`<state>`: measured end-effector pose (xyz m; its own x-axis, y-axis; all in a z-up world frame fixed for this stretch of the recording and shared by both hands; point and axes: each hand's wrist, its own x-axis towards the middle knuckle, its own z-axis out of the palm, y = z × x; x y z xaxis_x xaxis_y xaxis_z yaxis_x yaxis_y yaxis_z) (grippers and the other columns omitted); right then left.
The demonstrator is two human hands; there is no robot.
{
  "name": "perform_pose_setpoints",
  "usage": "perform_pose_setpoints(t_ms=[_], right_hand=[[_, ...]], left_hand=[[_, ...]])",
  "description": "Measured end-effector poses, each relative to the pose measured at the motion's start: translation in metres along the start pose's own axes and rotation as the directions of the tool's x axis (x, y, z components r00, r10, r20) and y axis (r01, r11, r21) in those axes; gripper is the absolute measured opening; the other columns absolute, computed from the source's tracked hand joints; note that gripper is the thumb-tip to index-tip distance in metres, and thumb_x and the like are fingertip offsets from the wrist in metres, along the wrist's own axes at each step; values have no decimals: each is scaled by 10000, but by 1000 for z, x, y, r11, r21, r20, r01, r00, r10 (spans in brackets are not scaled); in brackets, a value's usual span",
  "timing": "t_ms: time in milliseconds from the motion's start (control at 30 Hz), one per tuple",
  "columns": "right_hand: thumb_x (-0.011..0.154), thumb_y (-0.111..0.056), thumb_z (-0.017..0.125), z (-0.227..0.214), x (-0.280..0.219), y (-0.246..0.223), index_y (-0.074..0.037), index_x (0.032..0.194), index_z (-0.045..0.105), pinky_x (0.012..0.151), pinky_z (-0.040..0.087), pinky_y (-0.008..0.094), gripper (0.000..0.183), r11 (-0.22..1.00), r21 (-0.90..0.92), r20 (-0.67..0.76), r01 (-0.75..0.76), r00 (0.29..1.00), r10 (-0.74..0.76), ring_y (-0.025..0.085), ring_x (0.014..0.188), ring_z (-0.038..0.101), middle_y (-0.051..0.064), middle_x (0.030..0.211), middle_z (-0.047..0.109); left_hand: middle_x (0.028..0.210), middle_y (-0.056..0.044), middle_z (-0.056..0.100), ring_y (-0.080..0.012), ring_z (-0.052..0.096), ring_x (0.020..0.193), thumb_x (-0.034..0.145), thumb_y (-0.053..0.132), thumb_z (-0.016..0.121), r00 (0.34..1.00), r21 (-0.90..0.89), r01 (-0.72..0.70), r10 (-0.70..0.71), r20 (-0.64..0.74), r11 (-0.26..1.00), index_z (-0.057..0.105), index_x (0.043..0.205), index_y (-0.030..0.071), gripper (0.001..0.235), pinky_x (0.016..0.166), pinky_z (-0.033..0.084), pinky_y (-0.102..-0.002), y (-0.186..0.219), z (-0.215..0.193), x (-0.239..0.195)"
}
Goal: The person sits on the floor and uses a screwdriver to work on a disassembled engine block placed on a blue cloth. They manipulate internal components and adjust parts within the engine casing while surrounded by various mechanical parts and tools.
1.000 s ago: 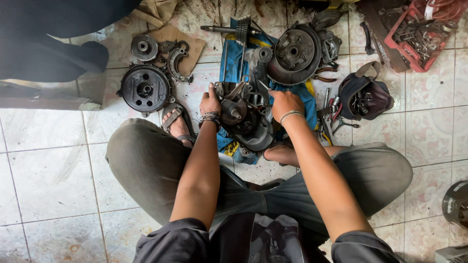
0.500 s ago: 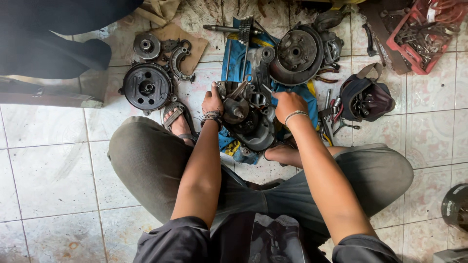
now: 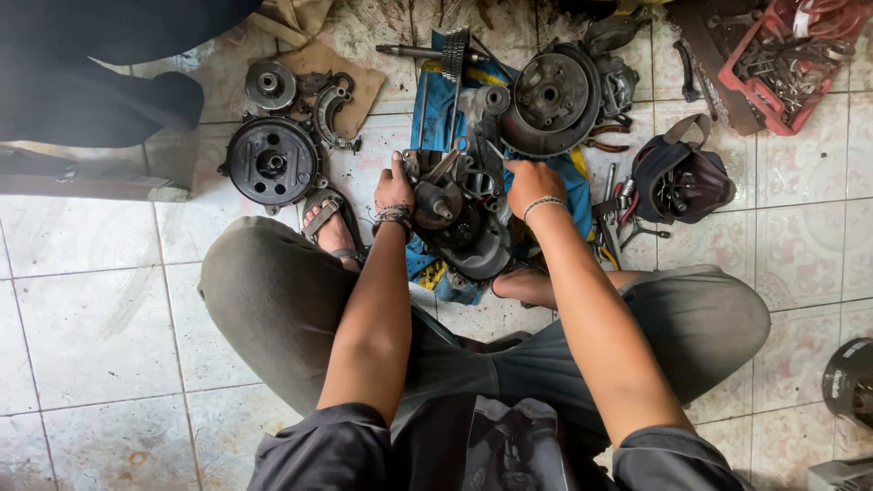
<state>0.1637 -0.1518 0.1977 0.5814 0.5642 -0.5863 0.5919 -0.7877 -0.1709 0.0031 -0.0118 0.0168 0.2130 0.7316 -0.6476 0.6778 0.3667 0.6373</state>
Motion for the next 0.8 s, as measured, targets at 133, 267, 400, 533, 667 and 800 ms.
perform_pose_setpoints(t_ms=[133, 267, 400, 533, 667, 800], right_hand=[[1010, -32, 501, -4, -8, -4, -110, 1453, 634, 974, 571, 598, 470, 1000, 3, 35, -24, 999, 24, 464, 1212, 653, 293, 1307, 678], [999, -16, 540, 3, 5, 5, -107, 1462, 625, 999, 557, 597, 479, 999, 8, -1, -33, 999, 33, 456, 1236, 643, 291, 1317, 674], [993, -16, 511, -2, -9, 2, -120, 1453, 639, 980, 566, 591, 488, 999, 10, 17, -31, 999, 31, 449, 1209, 659, 275, 1309, 683], [980, -21, 569, 0, -11, -1, -113, 1453, 638, 982, 566, 589, 487, 999, 22, 25, -44, 999, 43, 450, 1226, 649, 269, 1310, 684], [1003, 0, 537, -3, -6, -2, -78, 1469, 616, 986, 560, 603, 479, 997, 67, 0, -24, 1000, 24, 472, 1231, 638, 306, 1313, 668], [1014, -29, 489, 6, -16, 14, -154, 1465, 627, 994, 565, 601, 489, 998, 33, 43, -52, 998, 50, 454, 1242, 636, 271, 1320, 679]], left_hand=[[1259, -248, 671, -476, 602, 1247, 923, 859, 236, 1000, 19, 19, -19, 12, 1000, 637, 1188, 87, 910, 1098, 461, -539, 3, -3, -1], [1265, -242, 672, -477, 603, 1247, 928, 846, 226, 1000, 40, 4, -5, 18, 999, 637, 1191, 92, 898, 1099, 463, -538, 6, 2, -3], [1267, -236, 678, -463, 599, 1262, 898, 883, 230, 1000, 34, 26, -27, 16, 999, 637, 1188, 112, 919, 1111, 459, -527, 1, 0, 2], [1279, -241, 673, -461, 591, 1277, 889, 887, 234, 999, 31, 35, -36, 33, 999, 638, 1197, 112, 927, 1120, 455, -526, 1, -1, 1], [1268, -239, 674, -463, 593, 1271, 876, 914, 227, 999, 8, 28, -28, 21, 1000, 641, 1210, 122, 955, 1101, 461, -543, -5, 2, 9], [1283, -243, 666, -457, 585, 1287, 871, 917, 229, 999, 8, 41, -41, 29, 999, 638, 1226, 124, 960, 1112, 456, -540, -2, 0, 7]])
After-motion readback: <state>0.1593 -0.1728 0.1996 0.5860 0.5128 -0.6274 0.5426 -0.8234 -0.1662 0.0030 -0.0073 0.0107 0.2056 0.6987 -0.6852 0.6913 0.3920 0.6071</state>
